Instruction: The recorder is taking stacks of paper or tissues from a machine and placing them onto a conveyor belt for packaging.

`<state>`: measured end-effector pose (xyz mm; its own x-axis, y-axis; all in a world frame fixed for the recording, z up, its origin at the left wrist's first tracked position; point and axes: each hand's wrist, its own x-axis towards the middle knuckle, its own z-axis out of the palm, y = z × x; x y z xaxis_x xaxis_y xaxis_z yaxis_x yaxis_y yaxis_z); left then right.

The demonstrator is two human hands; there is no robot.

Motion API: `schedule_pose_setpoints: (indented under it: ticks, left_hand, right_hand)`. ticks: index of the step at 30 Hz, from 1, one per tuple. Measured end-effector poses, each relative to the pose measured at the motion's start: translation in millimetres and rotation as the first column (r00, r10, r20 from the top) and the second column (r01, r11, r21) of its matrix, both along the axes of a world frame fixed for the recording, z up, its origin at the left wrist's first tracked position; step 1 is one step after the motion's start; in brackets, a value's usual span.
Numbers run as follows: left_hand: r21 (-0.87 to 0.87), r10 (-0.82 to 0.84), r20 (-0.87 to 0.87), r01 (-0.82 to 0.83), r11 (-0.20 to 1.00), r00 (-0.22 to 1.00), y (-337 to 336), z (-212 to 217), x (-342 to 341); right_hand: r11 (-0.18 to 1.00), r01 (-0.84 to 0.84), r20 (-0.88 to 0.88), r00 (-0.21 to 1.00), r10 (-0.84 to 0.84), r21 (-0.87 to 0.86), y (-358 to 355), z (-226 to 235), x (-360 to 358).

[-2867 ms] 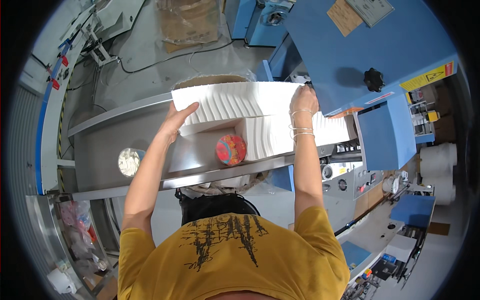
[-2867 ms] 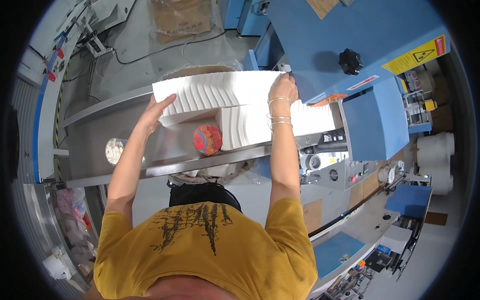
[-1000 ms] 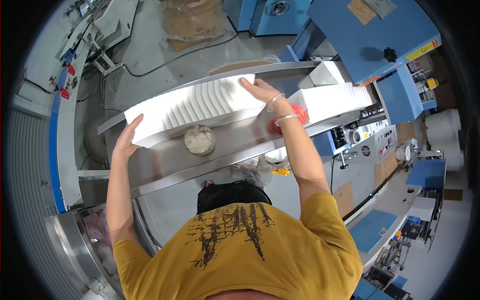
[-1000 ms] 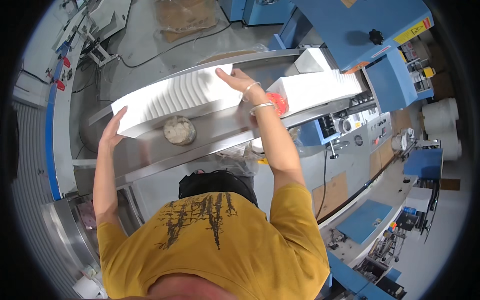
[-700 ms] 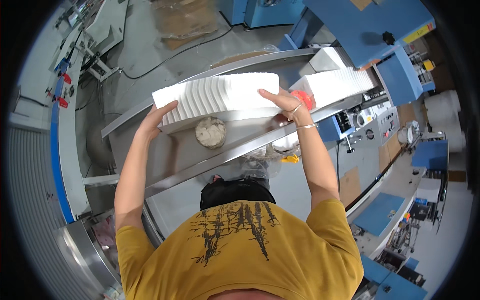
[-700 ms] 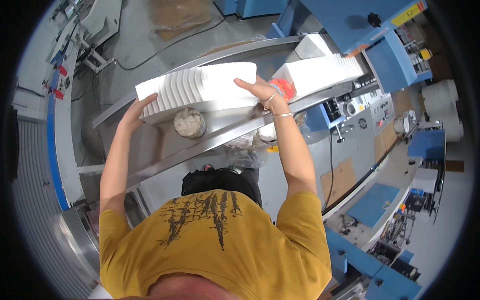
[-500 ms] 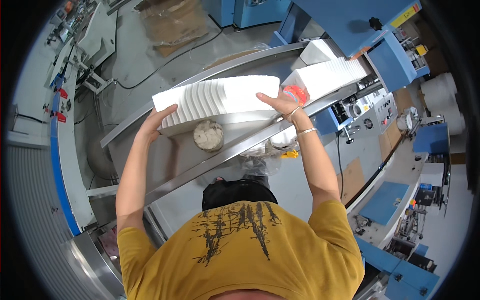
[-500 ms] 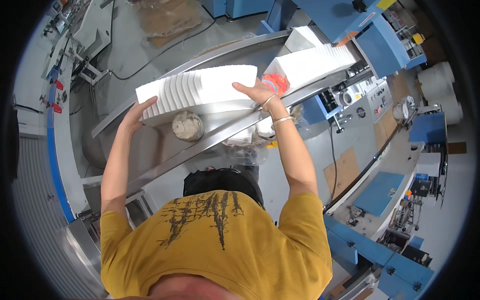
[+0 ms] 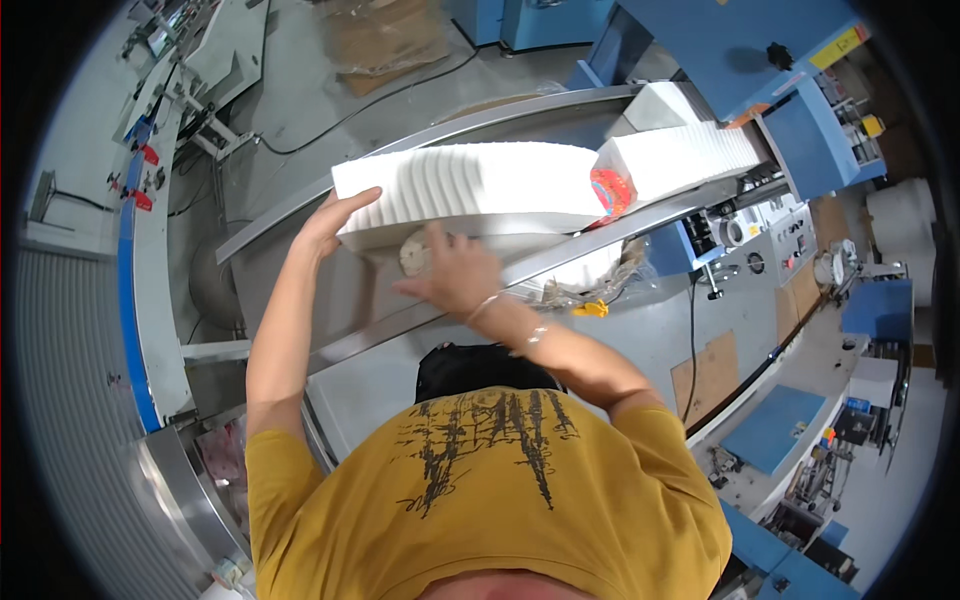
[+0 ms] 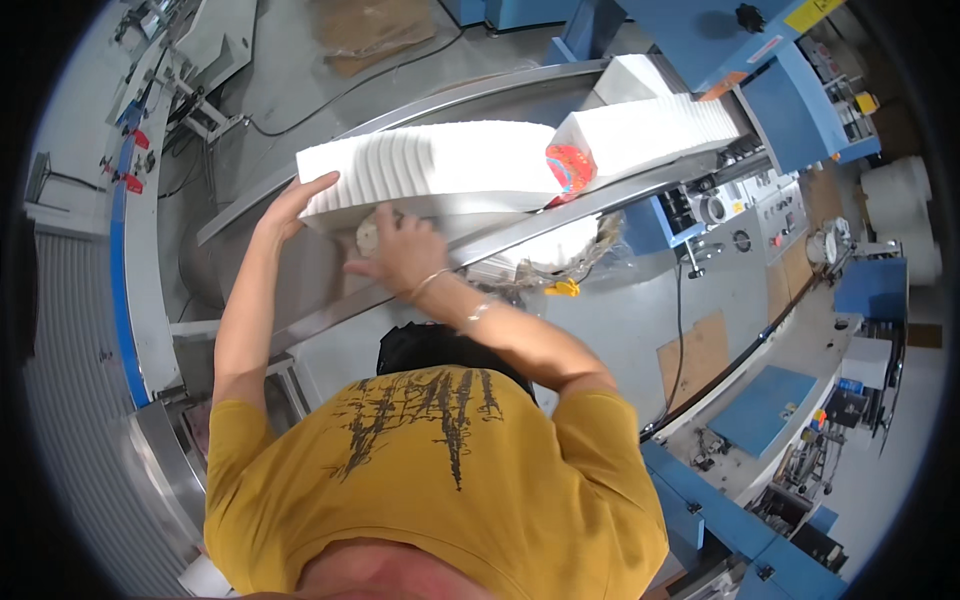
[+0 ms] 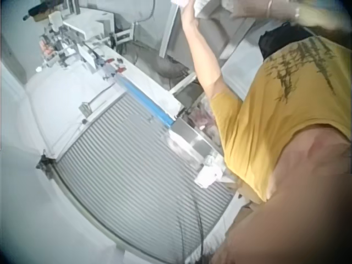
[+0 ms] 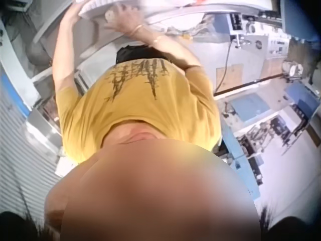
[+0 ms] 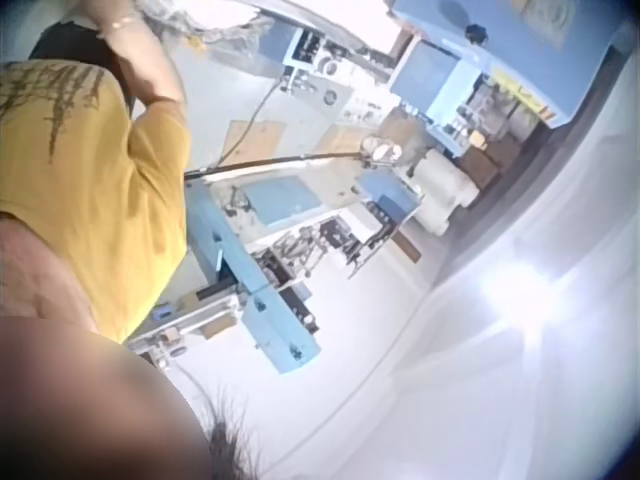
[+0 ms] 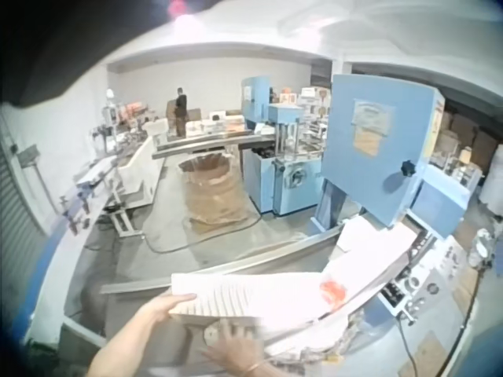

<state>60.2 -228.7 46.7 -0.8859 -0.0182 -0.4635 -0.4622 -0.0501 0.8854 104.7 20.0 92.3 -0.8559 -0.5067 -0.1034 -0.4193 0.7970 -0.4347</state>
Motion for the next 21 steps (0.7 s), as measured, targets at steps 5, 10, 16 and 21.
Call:
schedule_pose_setpoints:
  ticks: [5, 10, 16, 21]
  left_hand:
    - [-0.141, 0.087, 0.115, -0.07, 0.988, 0.989, 1, 1, -7]
    - [-0.052, 0.075, 0.042, -0.073, 0.996, 0.996, 0, 0, 6]
    - [-0.08, 0.126, 0.046, -0.122, 0.989, 0.991, 9, 3, 13]
    - [-0.08, 0.158, 0.063, -0.153, 0.985, 0.985, 18, 12, 12]
  right_hand:
    - [0.987, -0.015, -0.172, 0.985, -0.014, -0.163, -8, -30, -6]
    - [0.868, -0.198, -0.377, 0.926, 0.014, -0.456, 50, 44, -30]
    - [0.909, 0.317, -0.532, 0.738, -0.416, -0.27, 151, 38, -228]
    - [0.871, 0.491, -0.403, 0.793, -0.456, -0.018, 222, -29, -322]
